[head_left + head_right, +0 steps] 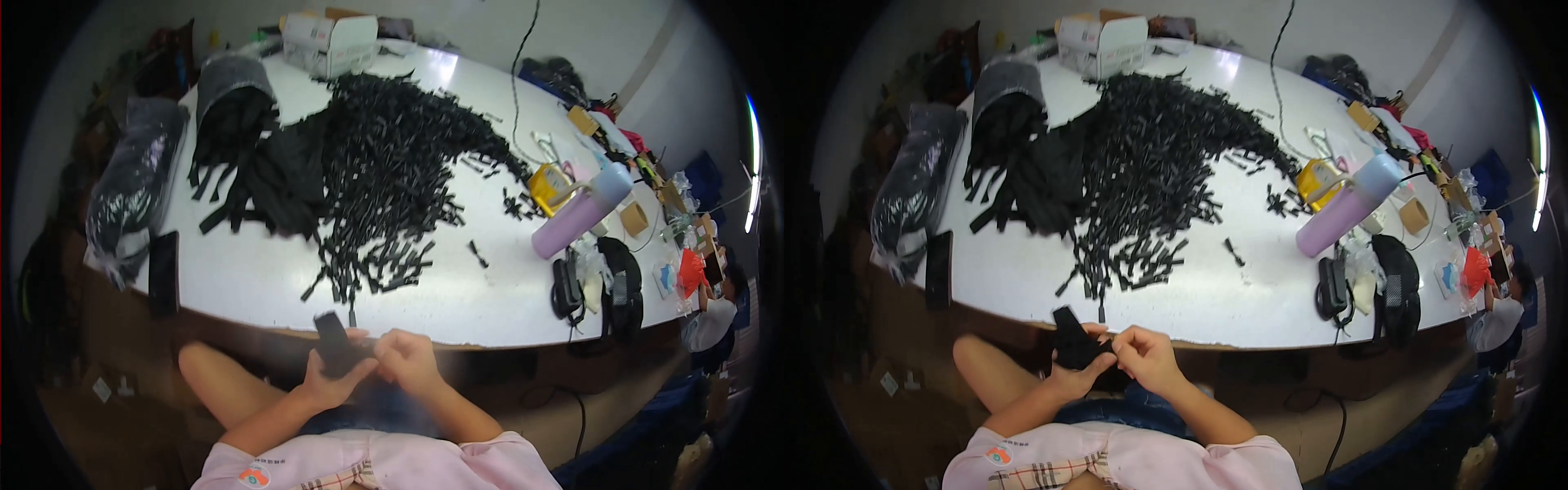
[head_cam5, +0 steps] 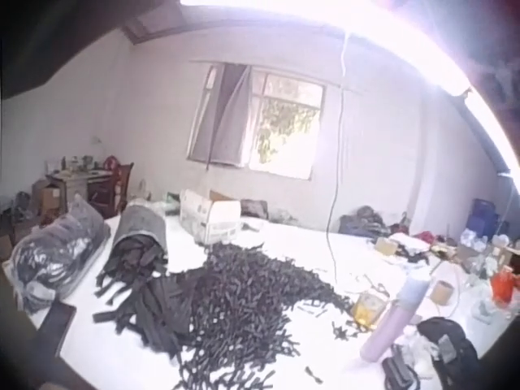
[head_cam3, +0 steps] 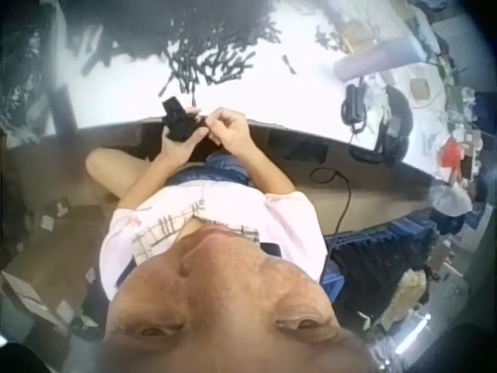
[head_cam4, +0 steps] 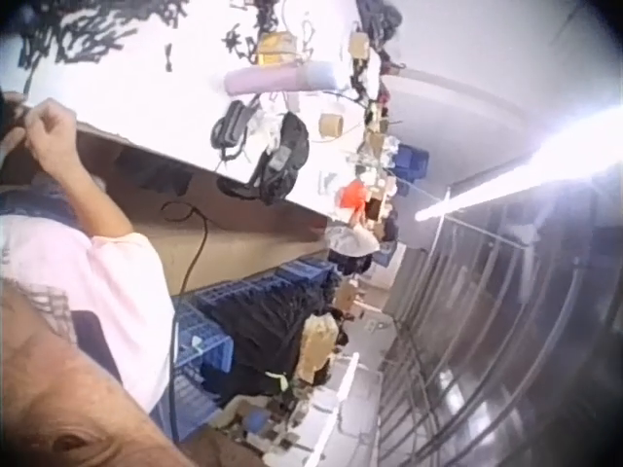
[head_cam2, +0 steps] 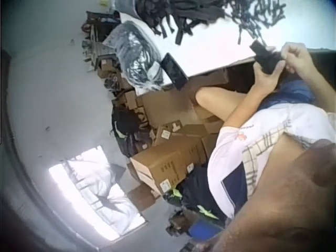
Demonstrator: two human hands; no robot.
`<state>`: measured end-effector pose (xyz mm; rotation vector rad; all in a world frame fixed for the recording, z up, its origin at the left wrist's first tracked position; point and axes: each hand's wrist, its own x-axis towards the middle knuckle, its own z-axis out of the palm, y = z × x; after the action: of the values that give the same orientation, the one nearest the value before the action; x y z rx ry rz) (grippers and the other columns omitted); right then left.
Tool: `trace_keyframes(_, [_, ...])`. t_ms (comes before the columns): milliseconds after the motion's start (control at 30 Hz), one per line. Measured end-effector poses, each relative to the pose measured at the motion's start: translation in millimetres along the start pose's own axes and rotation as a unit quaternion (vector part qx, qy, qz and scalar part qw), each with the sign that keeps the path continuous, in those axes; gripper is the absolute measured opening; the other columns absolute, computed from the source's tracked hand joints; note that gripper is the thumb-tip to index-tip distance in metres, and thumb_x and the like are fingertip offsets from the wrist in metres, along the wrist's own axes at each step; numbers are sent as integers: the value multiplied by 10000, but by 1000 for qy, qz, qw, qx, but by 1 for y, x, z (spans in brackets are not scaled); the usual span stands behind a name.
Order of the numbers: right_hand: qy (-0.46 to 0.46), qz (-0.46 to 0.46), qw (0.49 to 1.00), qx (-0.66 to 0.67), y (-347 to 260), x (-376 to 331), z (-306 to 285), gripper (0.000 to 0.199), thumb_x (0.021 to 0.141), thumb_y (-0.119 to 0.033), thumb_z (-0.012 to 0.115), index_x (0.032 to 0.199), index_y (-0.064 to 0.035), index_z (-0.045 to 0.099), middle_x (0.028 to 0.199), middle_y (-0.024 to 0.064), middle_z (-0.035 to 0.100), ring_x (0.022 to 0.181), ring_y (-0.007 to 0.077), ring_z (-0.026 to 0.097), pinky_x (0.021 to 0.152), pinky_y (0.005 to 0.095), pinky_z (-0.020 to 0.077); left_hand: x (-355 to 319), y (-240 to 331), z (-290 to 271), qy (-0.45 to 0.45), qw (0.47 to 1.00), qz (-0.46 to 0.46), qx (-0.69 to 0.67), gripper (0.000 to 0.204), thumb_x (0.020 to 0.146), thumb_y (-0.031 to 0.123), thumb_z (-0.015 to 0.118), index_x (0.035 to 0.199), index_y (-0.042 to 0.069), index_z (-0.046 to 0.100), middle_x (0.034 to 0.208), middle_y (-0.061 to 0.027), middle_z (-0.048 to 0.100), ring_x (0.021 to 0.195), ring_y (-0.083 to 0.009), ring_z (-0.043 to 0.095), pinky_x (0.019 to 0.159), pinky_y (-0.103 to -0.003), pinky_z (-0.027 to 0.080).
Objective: Assembling small plastic buckle components onto black fabric straps at a workshop table.
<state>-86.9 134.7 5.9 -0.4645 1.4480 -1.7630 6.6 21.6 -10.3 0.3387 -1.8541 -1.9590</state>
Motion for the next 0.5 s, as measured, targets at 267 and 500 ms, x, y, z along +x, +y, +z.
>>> trace_keyframes(267, [4, -289, 904, -316, -17, 10, 7, 65, 749, -50, 554, 716, 7, 553, 572, 54, 503, 454, 87, 447, 418, 214, 352, 19, 14, -17, 23, 974, -170, -150, 292, 657, 73, 699, 891, 22, 532, 793, -6, 544, 732, -91, 516, 664, -221, 424])
trace_keyframes(500, [-29, -145, 981, -126, -8, 19, 4, 108, 800, -84, 521, 747, 9, 537, 557, 22, 504, 444, 72, 446, 400, 201, 346, 23, 11, -10, 23, 998, 55, 10, 128, 696, 0, 636, 796, 18, 559, 748, -29, 564, 665, -104, 516, 601, -215, 418])
